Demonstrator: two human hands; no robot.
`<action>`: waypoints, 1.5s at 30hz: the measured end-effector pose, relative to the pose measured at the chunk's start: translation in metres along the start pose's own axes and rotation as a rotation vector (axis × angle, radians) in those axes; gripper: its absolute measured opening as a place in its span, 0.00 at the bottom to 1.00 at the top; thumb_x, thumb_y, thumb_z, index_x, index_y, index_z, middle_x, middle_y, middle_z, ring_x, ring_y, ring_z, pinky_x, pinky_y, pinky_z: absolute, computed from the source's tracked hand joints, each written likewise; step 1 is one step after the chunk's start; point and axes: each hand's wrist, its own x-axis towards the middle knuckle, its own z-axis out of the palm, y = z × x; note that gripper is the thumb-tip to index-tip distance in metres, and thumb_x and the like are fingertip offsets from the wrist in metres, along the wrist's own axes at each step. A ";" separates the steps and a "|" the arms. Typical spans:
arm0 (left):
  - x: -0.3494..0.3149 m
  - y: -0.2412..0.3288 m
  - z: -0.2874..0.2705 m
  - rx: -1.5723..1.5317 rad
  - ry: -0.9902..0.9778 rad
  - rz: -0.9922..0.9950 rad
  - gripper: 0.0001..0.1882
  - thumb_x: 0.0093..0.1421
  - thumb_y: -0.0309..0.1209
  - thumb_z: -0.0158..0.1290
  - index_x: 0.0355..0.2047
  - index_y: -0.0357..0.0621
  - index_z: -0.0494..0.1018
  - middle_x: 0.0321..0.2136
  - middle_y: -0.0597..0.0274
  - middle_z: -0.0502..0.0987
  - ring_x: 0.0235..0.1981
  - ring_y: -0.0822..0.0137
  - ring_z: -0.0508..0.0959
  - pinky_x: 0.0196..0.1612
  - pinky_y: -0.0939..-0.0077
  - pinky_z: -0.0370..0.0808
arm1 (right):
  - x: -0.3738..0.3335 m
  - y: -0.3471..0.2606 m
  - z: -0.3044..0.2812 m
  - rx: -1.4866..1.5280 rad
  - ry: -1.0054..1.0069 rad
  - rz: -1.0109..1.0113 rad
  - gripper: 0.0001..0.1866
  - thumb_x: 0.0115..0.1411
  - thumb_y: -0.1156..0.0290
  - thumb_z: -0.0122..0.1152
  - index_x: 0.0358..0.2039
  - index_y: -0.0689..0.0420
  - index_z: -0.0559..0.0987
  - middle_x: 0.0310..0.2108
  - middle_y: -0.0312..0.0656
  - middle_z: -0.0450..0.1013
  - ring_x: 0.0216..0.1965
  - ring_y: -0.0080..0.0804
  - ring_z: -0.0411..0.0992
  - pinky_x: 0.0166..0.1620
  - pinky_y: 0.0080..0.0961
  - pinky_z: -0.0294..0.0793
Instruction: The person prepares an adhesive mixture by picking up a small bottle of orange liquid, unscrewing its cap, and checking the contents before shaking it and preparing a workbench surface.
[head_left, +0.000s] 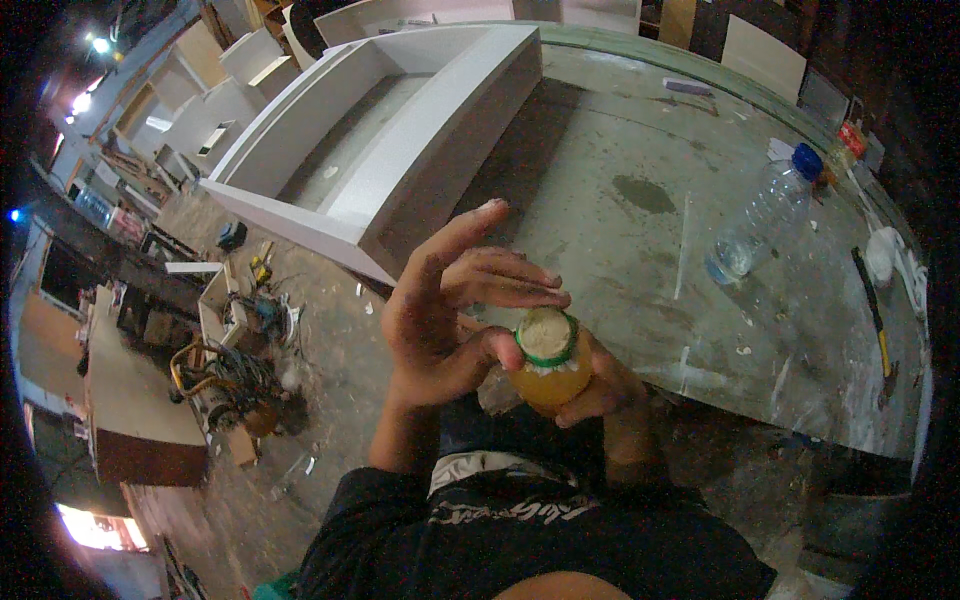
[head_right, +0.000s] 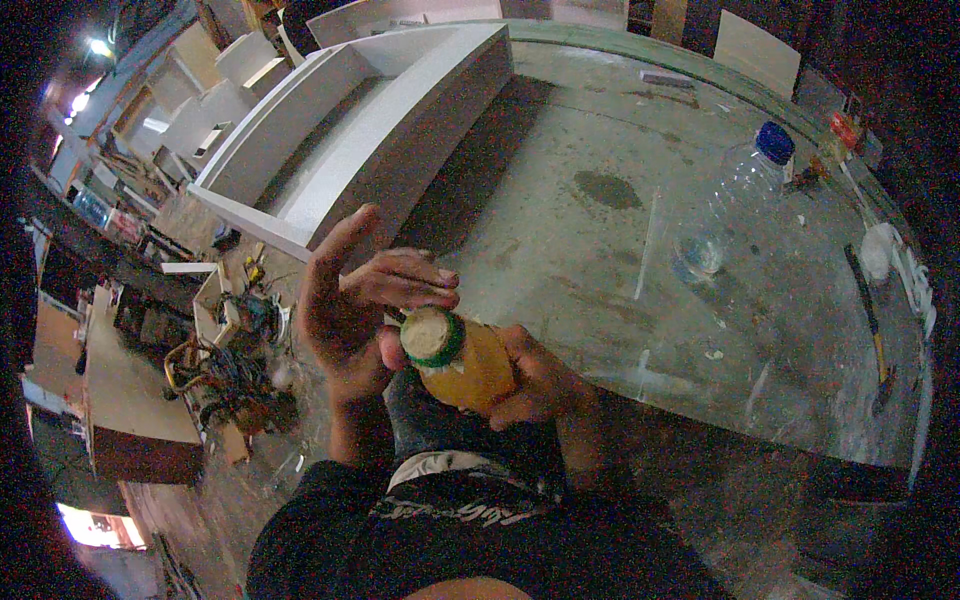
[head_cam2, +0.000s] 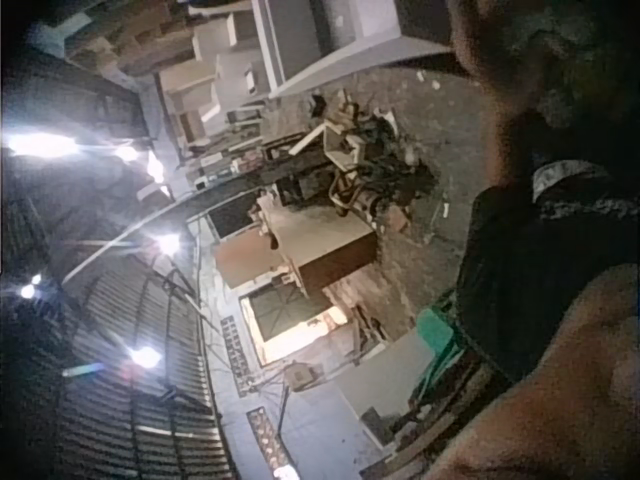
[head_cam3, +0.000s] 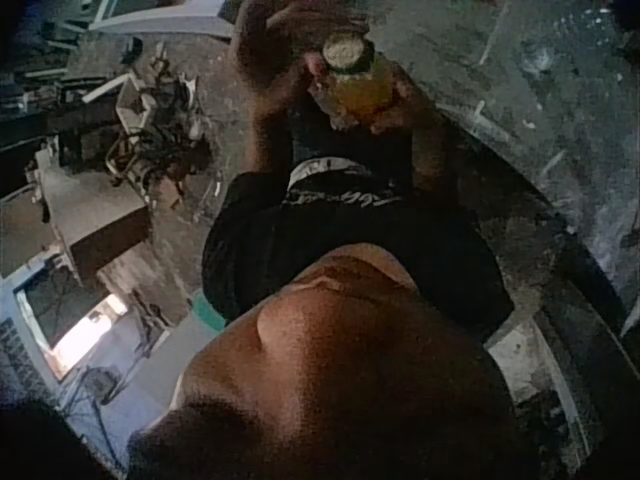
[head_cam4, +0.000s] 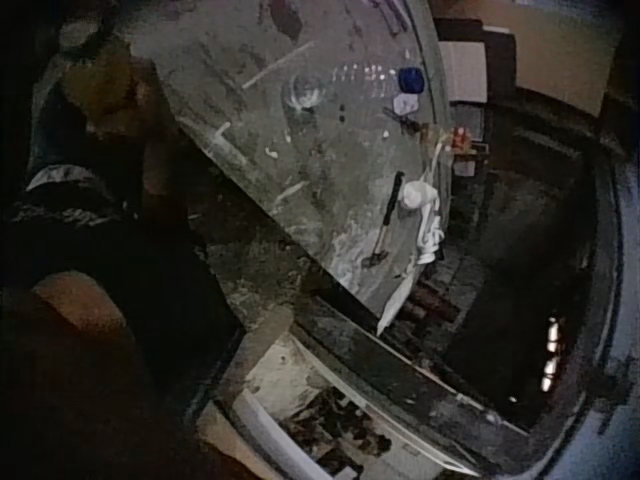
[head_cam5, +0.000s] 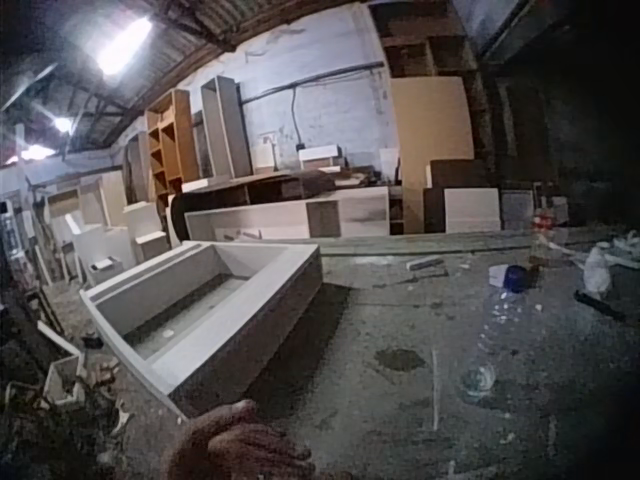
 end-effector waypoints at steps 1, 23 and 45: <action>-0.002 0.006 0.002 -0.029 0.042 -0.077 0.51 0.47 0.43 0.69 0.60 0.21 0.54 0.33 0.47 0.82 0.41 0.54 0.82 0.49 0.64 0.74 | 0.001 0.003 -0.003 0.019 -0.004 -0.025 0.52 0.30 0.76 0.75 0.60 0.58 0.63 0.51 0.41 0.71 0.53 0.34 0.70 0.56 0.34 0.68; -0.007 0.012 0.000 0.027 0.310 0.087 0.31 0.53 0.25 0.65 0.52 0.34 0.60 0.22 0.62 0.76 0.27 0.65 0.78 0.41 0.67 0.75 | 0.000 0.025 -0.030 -0.420 -0.235 -0.358 0.61 0.36 0.72 0.82 0.67 0.59 0.51 0.61 0.47 0.64 0.62 0.36 0.63 0.63 0.38 0.60; -0.018 0.035 -0.010 0.459 0.042 0.218 0.12 0.64 0.43 0.53 0.45 0.57 0.76 0.28 0.68 0.82 0.35 0.58 0.82 0.49 0.54 0.72 | 0.002 0.011 -0.003 -0.274 -0.032 -0.259 0.48 0.39 0.59 0.79 0.59 0.61 0.67 0.50 0.42 0.70 0.52 0.33 0.69 0.55 0.32 0.67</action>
